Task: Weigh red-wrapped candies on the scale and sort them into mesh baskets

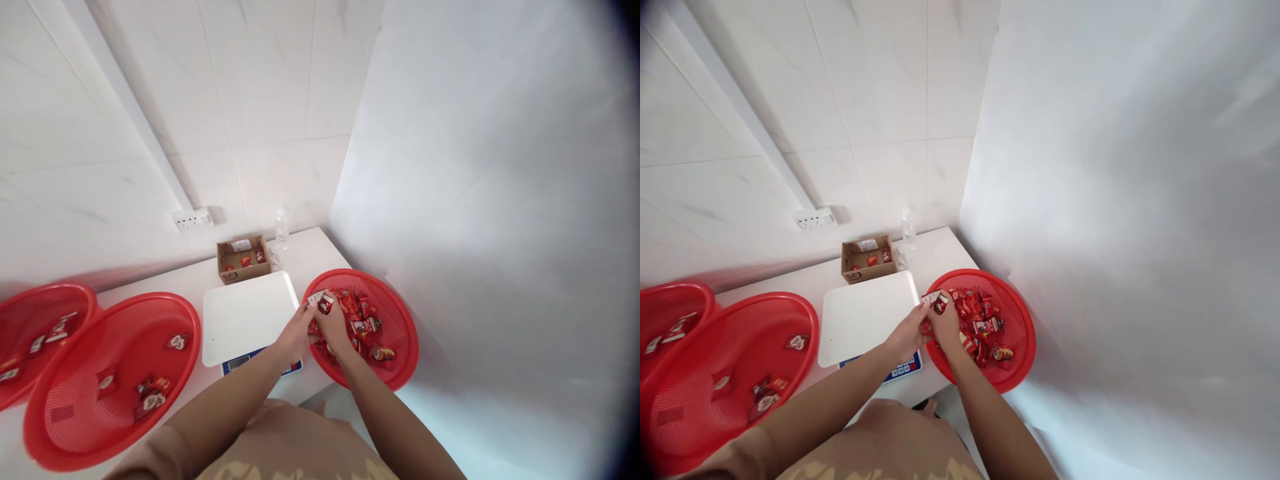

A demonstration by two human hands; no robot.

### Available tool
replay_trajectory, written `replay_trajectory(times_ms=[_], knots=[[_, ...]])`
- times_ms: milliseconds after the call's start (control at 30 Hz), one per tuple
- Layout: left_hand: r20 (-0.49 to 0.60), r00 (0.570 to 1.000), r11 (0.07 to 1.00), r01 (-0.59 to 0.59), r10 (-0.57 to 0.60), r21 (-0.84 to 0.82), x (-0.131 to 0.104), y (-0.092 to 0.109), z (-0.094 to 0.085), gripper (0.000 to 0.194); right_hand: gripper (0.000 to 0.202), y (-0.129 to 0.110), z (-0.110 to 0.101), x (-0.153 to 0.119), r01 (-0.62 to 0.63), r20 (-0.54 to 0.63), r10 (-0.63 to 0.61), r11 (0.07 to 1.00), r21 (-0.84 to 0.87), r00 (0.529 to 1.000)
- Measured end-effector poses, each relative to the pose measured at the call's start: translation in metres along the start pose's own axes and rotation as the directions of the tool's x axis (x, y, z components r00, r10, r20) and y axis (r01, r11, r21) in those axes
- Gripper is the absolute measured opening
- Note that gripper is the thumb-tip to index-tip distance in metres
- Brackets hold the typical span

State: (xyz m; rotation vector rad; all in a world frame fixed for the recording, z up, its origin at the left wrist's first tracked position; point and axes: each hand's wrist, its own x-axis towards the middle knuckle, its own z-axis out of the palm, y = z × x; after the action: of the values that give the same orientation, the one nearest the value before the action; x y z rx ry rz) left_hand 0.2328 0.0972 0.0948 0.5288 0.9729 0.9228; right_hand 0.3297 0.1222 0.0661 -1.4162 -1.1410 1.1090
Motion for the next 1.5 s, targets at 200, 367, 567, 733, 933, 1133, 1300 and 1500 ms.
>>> replay_trajectory(times_ms=[200,367,567,733,933,1133,1300,1500], knots=[[-0.198,0.976,0.97,0.041,-0.09,-0.24,0.002,0.009,-0.034,0.04,0.049,0.002,0.046,-0.012,0.209,0.155,-0.202,0.977,-0.03,0.967],[-0.346,0.929,0.968,0.049,-0.135,-0.246,-0.014,0.019,-0.086,0.028,0.043,0.013,0.076,-0.018,-0.096,0.338,0.036,0.983,0.16,0.94],[-0.505,0.863,0.995,0.071,-0.023,0.076,-0.027,0.035,-0.135,0.043,0.03,0.015,0.088,-0.014,-0.411,0.352,0.313,0.877,0.25,0.882],[-0.557,0.829,0.979,0.069,0.051,0.192,-0.03,0.042,-0.155,0.047,0.028,0.016,0.093,-0.009,-0.478,0.406,0.344,0.827,0.297,0.847],[-0.644,0.759,0.985,0.025,0.091,0.169,-0.044,0.04,-0.161,0.046,0.03,0.03,0.081,-0.009,-0.497,0.365,0.413,0.85,0.174,0.834],[-0.56,0.828,0.999,0.015,-0.031,-0.034,-0.059,0.03,-0.151,0.028,0.037,0.037,0.083,-0.012,-0.426,0.43,0.378,0.905,0.016,0.82],[-0.47,0.878,0.987,0.018,-0.092,-0.161,-0.07,0.02,-0.148,0.032,0.052,0.04,0.077,0.002,-0.04,0.4,0.093,0.99,-0.138,0.912],[-0.436,0.882,0.982,0.133,-0.178,-0.133,-0.082,0.007,-0.154,0.032,0.046,0.065,-0.026,0.044,0.175,0.062,-0.169,0.824,-0.539,0.984]])
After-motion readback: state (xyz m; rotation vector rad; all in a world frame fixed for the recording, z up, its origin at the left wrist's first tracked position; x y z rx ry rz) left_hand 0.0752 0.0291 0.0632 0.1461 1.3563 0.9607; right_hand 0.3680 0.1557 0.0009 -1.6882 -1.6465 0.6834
